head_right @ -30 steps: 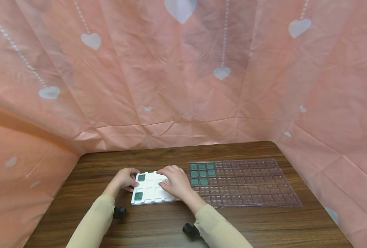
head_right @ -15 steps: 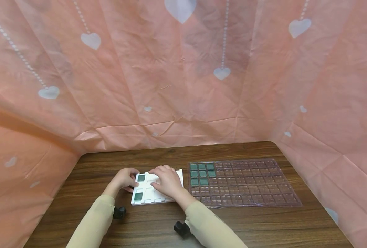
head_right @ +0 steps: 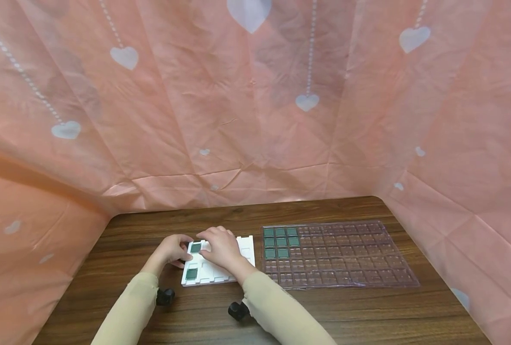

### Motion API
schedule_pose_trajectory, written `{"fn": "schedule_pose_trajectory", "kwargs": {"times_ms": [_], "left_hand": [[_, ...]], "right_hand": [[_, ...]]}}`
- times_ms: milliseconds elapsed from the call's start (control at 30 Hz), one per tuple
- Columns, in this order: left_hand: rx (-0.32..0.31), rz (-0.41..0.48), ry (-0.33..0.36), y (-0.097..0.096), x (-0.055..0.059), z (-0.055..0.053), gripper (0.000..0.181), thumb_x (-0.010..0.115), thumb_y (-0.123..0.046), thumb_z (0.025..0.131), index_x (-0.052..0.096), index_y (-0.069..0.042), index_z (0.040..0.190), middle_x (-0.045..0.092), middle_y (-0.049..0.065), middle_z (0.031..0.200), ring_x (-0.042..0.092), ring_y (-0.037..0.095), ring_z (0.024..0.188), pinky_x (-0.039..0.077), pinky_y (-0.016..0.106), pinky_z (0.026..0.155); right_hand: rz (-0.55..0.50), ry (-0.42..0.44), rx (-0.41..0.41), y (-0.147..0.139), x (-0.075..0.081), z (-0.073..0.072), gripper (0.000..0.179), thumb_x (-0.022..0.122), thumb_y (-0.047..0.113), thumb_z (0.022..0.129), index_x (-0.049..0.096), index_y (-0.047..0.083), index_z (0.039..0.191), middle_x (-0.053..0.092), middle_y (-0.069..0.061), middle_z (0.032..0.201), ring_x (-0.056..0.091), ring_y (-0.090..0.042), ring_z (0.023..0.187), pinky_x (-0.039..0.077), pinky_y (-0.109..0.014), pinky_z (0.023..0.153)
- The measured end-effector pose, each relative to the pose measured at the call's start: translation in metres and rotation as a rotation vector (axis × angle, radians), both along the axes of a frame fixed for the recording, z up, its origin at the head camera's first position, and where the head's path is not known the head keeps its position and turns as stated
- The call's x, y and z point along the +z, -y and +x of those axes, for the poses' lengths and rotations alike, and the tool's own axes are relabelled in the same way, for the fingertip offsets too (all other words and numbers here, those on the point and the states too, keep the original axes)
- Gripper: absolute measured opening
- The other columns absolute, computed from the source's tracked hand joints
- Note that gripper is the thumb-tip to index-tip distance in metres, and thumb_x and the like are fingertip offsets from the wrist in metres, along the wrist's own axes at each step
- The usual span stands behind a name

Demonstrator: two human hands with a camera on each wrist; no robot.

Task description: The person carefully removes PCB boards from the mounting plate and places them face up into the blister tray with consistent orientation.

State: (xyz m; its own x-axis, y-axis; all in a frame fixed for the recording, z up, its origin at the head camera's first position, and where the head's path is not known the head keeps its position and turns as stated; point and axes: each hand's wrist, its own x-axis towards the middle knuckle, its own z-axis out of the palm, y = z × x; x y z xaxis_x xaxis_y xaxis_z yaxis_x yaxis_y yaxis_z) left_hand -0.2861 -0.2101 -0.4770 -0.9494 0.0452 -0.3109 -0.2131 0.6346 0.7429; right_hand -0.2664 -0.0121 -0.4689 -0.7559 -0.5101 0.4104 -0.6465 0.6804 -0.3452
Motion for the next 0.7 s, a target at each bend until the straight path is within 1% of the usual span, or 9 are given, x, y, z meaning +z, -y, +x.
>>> {"fn": "schedule_pose_trajectory", "kwargs": {"times_ms": [167, 367, 533, 700], "left_hand": [[0.004, 0.004, -0.010, -0.001, 0.001, 0.001, 0.056, 0.075, 0.015, 0.075, 0.059, 0.007, 0.129, 0.055, 0.018, 0.094, 0.063, 0.025, 0.067, 0.061, 0.033, 0.052], [0.009, 0.006, -0.008, -0.002, 0.000, 0.001, 0.056, 0.074, 0.015, 0.075, 0.059, 0.008, 0.128, 0.056, 0.018, 0.093, 0.063, 0.025, 0.065, 0.061, 0.033, 0.051], [0.010, 0.011, -0.010, -0.002, -0.001, 0.000, 0.056, 0.075, 0.015, 0.075, 0.059, 0.008, 0.128, 0.056, 0.018, 0.093, 0.064, 0.026, 0.067, 0.062, 0.033, 0.052], [0.005, 0.017, -0.011, -0.001, -0.001, 0.000, 0.055, 0.075, 0.015, 0.075, 0.059, 0.009, 0.127, 0.056, 0.018, 0.093, 0.063, 0.026, 0.067, 0.062, 0.034, 0.052]], "right_hand": [[0.038, 0.018, -0.014, 0.005, -0.006, -0.005, 0.043, 0.079, 0.029, 0.083, 0.069, 0.018, 0.123, 0.067, 0.003, 0.116, 0.058, -0.019, 0.108, 0.051, -0.035, 0.089], [0.092, 0.035, -0.043, 0.012, -0.011, -0.010, 0.044, 0.079, 0.030, 0.084, 0.068, 0.019, 0.125, 0.067, 0.003, 0.117, 0.058, -0.020, 0.109, 0.051, -0.035, 0.089], [0.141, 0.021, -0.073, 0.019, -0.016, -0.014, 0.044, 0.079, 0.033, 0.083, 0.069, 0.022, 0.124, 0.067, 0.005, 0.116, 0.057, -0.018, 0.108, 0.050, -0.033, 0.087], [0.175, 0.012, -0.092, 0.025, -0.019, -0.017, 0.044, 0.079, 0.035, 0.082, 0.069, 0.022, 0.123, 0.067, 0.006, 0.116, 0.056, -0.017, 0.108, 0.049, -0.032, 0.089]]}}
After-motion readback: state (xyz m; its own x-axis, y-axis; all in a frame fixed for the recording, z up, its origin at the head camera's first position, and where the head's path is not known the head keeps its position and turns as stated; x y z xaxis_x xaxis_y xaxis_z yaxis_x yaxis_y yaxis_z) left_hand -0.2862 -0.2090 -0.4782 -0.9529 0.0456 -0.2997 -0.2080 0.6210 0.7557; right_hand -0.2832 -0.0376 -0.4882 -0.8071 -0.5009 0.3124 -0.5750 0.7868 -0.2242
